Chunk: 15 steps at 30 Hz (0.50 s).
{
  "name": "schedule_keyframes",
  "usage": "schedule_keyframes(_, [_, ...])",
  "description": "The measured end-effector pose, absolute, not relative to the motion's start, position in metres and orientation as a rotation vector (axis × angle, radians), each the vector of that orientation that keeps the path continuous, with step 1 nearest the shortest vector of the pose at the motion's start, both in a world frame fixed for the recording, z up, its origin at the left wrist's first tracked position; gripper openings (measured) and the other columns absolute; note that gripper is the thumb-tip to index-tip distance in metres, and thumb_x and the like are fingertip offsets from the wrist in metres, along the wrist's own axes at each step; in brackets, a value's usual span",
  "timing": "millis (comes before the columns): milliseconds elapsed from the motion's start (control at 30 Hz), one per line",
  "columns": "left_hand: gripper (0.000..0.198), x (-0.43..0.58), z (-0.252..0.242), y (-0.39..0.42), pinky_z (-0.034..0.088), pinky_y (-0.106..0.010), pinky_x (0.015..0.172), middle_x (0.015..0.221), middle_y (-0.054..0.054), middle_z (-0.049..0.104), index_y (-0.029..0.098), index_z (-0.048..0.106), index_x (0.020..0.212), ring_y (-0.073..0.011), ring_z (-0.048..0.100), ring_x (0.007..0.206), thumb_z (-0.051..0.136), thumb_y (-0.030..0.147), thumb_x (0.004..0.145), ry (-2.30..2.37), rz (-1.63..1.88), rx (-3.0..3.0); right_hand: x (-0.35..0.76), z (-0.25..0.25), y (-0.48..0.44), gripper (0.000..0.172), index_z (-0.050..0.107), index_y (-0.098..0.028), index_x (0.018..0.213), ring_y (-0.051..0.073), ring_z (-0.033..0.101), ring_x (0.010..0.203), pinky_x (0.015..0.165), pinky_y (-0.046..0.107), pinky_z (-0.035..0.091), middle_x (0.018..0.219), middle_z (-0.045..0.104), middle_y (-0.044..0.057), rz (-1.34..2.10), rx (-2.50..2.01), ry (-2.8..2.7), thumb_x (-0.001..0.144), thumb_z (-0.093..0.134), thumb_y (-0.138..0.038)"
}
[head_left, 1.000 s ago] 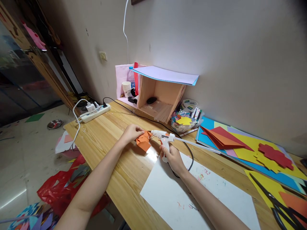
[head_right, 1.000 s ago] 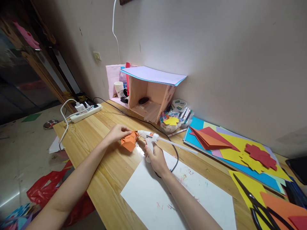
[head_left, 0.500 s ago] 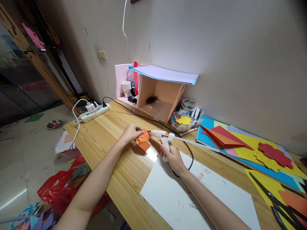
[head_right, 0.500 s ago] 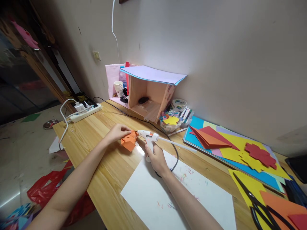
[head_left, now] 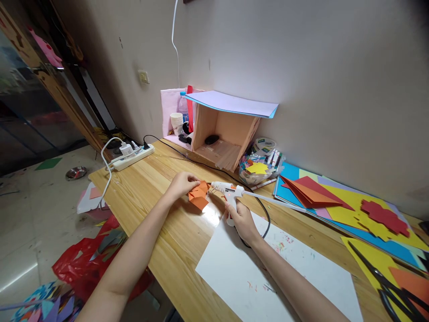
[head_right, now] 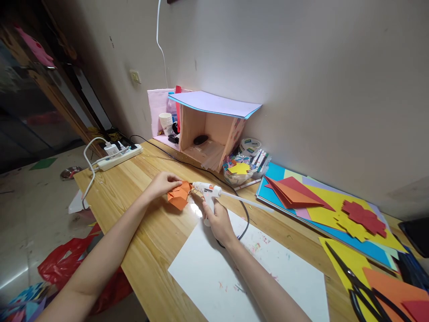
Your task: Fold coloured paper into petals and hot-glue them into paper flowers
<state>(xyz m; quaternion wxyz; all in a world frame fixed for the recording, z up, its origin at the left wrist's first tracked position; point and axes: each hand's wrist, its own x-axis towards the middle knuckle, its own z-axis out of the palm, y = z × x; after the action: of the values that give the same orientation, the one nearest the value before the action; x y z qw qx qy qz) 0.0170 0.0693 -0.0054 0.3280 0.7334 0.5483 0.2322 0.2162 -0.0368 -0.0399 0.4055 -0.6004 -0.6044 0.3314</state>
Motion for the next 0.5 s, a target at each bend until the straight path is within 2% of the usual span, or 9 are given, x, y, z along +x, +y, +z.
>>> schedule_keyframes(500, [0.029,0.0120,-0.0039,0.0729,0.041,-0.023,0.057,0.079,-0.006,0.071,0.014,0.071,0.083,-0.0177,0.061,0.070,0.055,0.034,0.069,1.404,0.655,1.944,0.2158,-0.0393,-0.0367,0.043,0.050,-0.017,0.055,0.015,0.052,0.063,0.068,0.025,0.034,0.059,0.056,0.000,0.853,-1.517,-1.508,0.084,0.038,-0.047])
